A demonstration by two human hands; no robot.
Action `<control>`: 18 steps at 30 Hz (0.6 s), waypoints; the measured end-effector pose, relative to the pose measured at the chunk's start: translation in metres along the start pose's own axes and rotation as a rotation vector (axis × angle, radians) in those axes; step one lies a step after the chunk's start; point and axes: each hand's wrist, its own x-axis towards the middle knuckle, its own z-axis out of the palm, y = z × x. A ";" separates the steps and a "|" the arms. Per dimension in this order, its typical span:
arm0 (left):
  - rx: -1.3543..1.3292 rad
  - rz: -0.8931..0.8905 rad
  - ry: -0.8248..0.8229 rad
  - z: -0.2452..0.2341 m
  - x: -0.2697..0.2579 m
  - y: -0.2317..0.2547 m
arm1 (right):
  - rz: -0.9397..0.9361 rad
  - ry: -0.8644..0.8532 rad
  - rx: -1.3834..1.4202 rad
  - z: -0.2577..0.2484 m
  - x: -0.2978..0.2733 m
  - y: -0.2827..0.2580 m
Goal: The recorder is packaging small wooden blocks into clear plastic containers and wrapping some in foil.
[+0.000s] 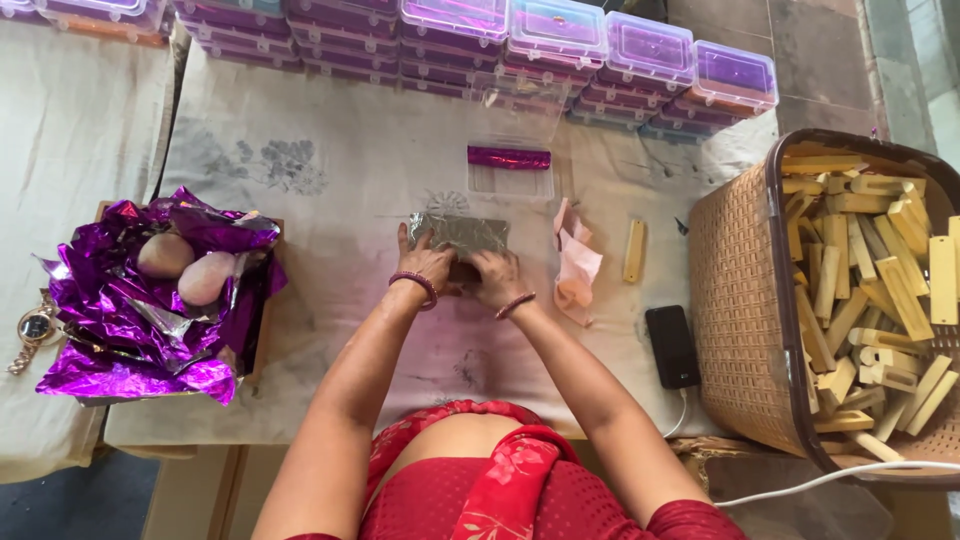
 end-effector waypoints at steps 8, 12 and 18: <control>0.068 0.006 0.063 0.008 -0.003 0.004 | 0.198 -0.438 0.033 -0.010 0.033 0.001; 0.066 0.007 0.019 0.003 -0.008 0.010 | 0.145 -0.483 0.060 -0.026 0.028 -0.010; 0.053 0.052 0.009 0.003 -0.018 0.007 | 0.065 -0.288 -0.032 -0.024 0.018 -0.006</control>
